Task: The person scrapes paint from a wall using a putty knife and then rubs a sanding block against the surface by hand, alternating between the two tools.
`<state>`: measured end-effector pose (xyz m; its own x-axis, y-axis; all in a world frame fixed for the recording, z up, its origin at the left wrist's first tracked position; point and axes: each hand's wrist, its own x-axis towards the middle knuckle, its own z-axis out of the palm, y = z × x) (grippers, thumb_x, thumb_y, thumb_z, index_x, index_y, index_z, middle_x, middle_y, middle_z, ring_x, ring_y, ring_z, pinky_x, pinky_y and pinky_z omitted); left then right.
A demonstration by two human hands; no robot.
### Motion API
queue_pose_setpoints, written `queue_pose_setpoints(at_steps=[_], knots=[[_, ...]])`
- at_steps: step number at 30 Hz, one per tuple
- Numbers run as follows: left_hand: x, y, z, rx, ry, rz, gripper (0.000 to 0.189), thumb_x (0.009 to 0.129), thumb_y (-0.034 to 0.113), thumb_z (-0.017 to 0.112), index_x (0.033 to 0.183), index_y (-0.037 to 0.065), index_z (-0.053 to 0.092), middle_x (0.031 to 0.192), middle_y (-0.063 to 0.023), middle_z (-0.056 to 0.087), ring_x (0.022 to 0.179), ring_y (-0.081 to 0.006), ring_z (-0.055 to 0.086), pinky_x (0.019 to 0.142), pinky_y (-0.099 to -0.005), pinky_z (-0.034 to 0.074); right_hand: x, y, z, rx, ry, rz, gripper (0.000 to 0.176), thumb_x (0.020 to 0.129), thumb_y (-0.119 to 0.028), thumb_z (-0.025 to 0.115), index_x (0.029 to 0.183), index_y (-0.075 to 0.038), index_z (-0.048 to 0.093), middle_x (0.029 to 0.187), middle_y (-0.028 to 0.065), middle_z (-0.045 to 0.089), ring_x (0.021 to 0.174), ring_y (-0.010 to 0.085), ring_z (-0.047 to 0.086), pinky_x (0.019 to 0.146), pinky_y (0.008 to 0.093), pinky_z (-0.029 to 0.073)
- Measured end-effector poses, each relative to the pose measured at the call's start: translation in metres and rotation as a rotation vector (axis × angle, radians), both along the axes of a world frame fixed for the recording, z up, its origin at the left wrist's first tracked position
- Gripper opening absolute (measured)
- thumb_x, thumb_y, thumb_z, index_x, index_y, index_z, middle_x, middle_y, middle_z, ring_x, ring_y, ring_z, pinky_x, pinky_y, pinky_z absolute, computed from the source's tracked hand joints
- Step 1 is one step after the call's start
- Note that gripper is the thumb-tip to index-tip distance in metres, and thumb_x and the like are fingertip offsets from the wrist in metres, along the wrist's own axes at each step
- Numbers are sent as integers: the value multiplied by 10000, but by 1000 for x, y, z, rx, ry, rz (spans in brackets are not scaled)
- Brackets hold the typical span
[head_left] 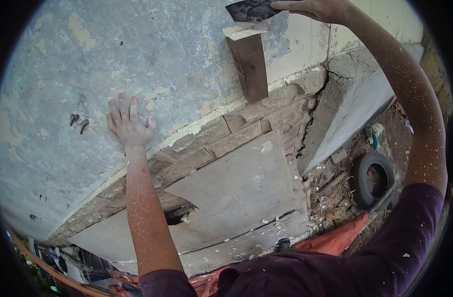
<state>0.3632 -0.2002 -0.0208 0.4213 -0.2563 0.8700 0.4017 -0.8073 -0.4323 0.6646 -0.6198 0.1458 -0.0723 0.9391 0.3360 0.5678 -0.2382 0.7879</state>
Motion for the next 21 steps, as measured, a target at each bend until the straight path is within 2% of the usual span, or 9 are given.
queue_pose_setpoints(at_steps=[2,4,6,11,12,17,18,20,21], knots=[[-5,-3,1,-1,43,63,640,839,493,443,1392,179,372,1511,-115,281,1386,-383,231,1085,-544,169,-2,4,1,26,-55,35,403,898,-325,529,1282,-441,484,679,68,532,552,264,594,486,388,474],[-3,0,2,24,19,44,650,819,478,466,1388,179,373,1513,-115,277,1389,-381,225,1087,-544,167,-2,5,-3,10,-33,-59,417,903,-311,524,1301,-422,469,701,77,554,563,274,597,495,399,481],[2,-1,0,33,5,21,660,799,464,490,1383,179,374,1514,-115,273,1392,-379,219,1089,-545,164,5,2,-6,50,-77,111,430,903,-310,524,1307,-438,449,698,89,554,549,278,592,487,403,479],[-3,-2,2,26,27,45,675,793,444,484,1400,182,347,1513,-120,276,1392,-385,216,1088,-552,162,6,-3,-8,26,22,-108,463,918,-316,491,1342,-470,389,723,115,577,598,290,614,510,403,493],[-3,-1,1,28,25,47,675,793,444,484,1400,182,347,1513,-120,276,1392,-385,216,1088,-552,162,-8,15,-12,50,34,-8,445,931,-326,465,1344,-471,387,727,118,584,606,288,622,516,404,495],[-3,-2,0,-21,22,38,700,759,448,519,1400,228,345,1510,-90,289,1385,-378,242,1077,-567,180,7,3,-12,86,47,-90,447,947,-350,429,1353,-519,347,781,119,604,622,286,628,536,406,502],[-11,0,-2,-19,38,43,700,759,448,519,1400,228,345,1510,-90,289,1385,-378,242,1077,-567,180,11,-5,-16,129,-48,-66,326,940,-338,488,1262,-288,506,669,83,570,523,237,574,478,359,461],[-4,-2,1,-9,32,44,703,754,431,528,1398,218,342,1514,-97,279,1391,-376,227,1080,-567,174,20,3,-40,242,-68,-32,517,938,-352,505,1401,-463,301,767,49,582,601,162,603,534,298,514],[-1,-2,2,-12,28,20,703,754,431,528,1398,218,342,1514,-97,279,1391,-376,227,1080,-567,174,14,7,-49,289,-21,-47,479,951,-373,470,1392,-468,310,796,70,603,626,196,621,530,312,513]])
